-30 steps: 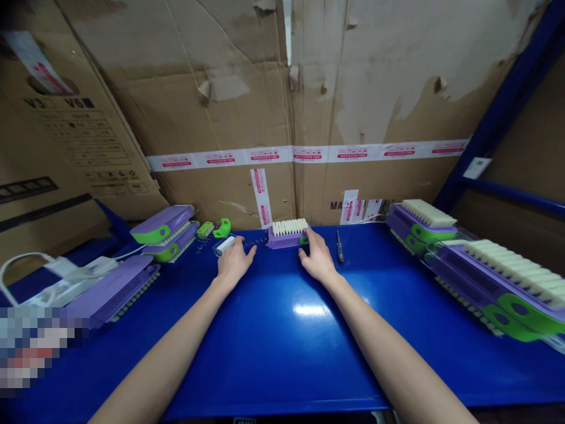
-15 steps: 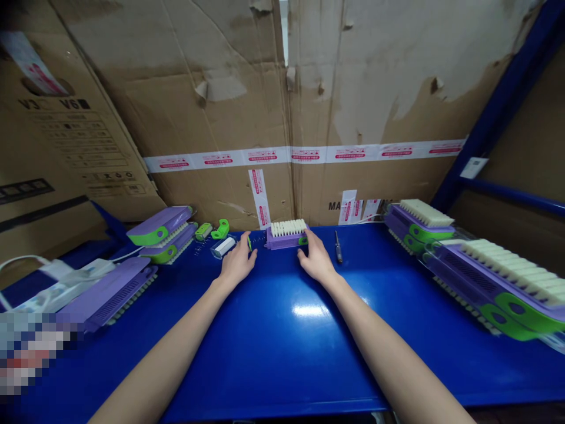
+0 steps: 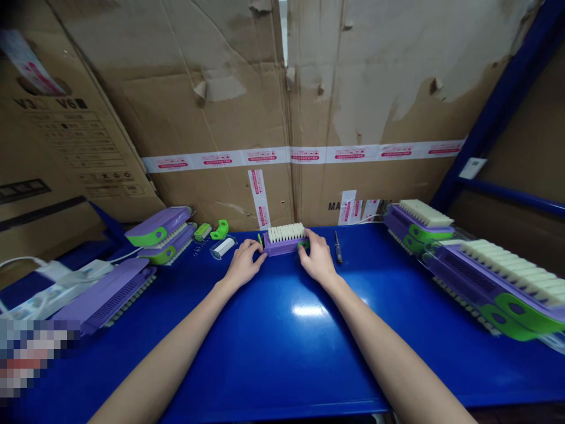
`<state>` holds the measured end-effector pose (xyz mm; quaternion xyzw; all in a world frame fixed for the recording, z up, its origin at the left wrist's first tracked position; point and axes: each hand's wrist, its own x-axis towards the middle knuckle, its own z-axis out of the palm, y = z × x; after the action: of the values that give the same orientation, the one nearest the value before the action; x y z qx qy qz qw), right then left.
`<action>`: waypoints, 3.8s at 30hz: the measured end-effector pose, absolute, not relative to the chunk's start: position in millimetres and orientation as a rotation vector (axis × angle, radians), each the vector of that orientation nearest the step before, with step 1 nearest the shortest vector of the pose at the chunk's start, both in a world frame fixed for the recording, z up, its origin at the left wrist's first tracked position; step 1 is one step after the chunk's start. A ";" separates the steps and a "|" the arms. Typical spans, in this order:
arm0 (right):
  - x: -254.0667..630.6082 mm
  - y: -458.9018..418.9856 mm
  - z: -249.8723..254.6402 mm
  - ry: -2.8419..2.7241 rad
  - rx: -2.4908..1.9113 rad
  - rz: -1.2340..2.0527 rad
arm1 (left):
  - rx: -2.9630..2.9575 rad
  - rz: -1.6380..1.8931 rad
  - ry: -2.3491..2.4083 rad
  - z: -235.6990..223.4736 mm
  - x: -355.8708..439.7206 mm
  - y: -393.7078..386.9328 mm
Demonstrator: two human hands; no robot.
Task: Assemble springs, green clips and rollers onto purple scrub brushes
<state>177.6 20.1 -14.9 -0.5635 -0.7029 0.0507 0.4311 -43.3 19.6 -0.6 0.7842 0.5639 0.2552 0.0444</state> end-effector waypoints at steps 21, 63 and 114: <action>179.5 13.6 -11.1 -1.833 -1.293 0.339 | 2.293 0.855 1.266 7.4 -57.2 21.8; 182.0 18.8 -15.5 -1.790 -1.268 0.460 | 2.455 0.659 1.627 4.1 -49.9 13.5; 182.0 13.9 -0.9 -1.480 -1.152 0.899 | 1.980 1.024 1.132 -1.6 -55.8 23.9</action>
<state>182.0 13.9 -0.9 -0.4778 -0.6135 0.3729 0.5062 -55.8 23.9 -1.6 0.7515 0.4296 0.3887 0.3155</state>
